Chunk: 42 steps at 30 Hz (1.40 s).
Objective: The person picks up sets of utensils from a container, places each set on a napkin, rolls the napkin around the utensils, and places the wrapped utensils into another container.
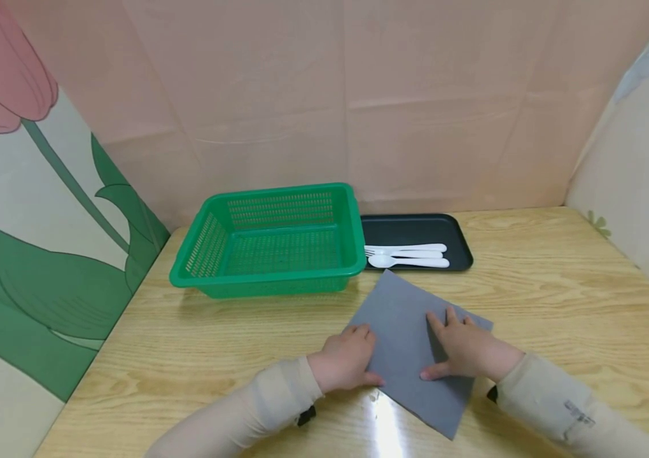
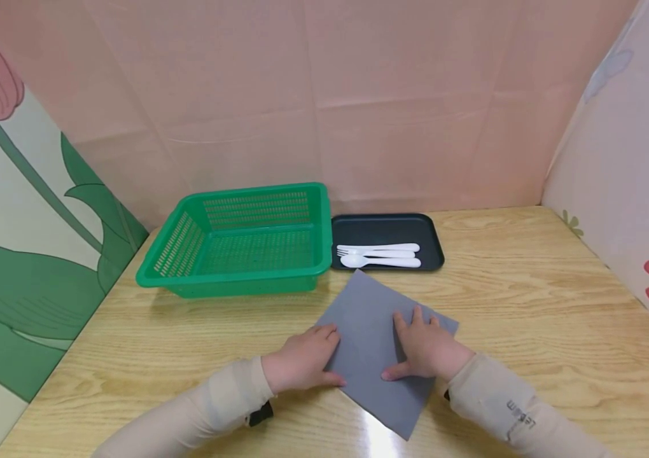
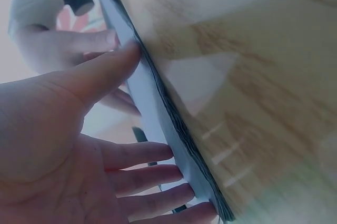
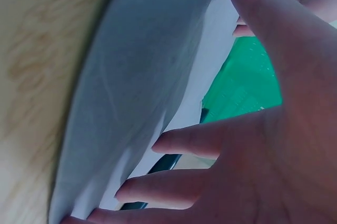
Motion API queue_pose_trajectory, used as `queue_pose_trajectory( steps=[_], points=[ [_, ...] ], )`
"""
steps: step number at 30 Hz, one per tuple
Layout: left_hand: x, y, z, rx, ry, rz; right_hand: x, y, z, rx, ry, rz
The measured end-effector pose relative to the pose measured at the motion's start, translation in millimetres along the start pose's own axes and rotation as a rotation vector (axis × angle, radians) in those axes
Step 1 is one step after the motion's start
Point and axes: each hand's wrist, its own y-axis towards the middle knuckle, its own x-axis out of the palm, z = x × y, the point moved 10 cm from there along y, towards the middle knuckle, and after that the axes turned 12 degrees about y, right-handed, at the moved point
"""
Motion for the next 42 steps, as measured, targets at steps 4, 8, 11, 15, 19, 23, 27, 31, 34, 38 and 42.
queue_pose_trajectory(
  steps=[4, 8, 11, 15, 19, 23, 27, 31, 34, 38, 42],
  points=[
    [0.2, 1.1, -1.5, 0.006, -0.016, 0.002, -0.1, -0.8, -1.3, -0.006, -0.011, 0.010],
    [-1.7, 1.1, -2.2, 0.013, -0.016, 0.015, 0.6, -1.2, -1.2, 0.002, -0.010, 0.007],
    [-2.3, 1.1, -2.5, 0.017, -0.008, 0.025, 1.2, -0.8, -0.1, 0.013, -0.008, -0.004],
    [-2.1, 0.9, -3.2, 0.019, -0.008, 0.031, 1.3, -0.3, 0.4, 0.017, -0.012, -0.009],
    [-1.4, 1.4, -4.0, 0.022, -0.017, 0.035, 1.5, -0.8, 0.2, 0.021, -0.015, -0.010],
    [-1.2, 2.2, -4.3, 0.030, -0.020, 0.042, 1.8, -1.2, 0.6, 0.029, -0.014, -0.014],
    [-0.7, 3.1, -4.6, 0.033, -0.015, 0.046, 2.0, -0.7, 1.7, 0.039, -0.013, -0.019],
    [0.6, 3.7, -5.4, 0.033, -0.016, 0.044, 2.2, -1.0, 1.1, 0.034, -0.023, -0.014],
    [1.8, 4.1, -6.0, 0.034, -0.022, 0.044, 2.6, -1.7, 0.1, 0.027, -0.034, -0.005],
    [2.7, 4.6, -6.5, 0.039, -0.027, 0.048, 3.0, -2.1, -0.7, 0.022, -0.049, 0.005],
    [2.0, 4.6, -6.9, 0.045, -0.031, 0.054, 3.4, -2.6, -1.2, 0.025, -0.062, 0.006]
  ],
)
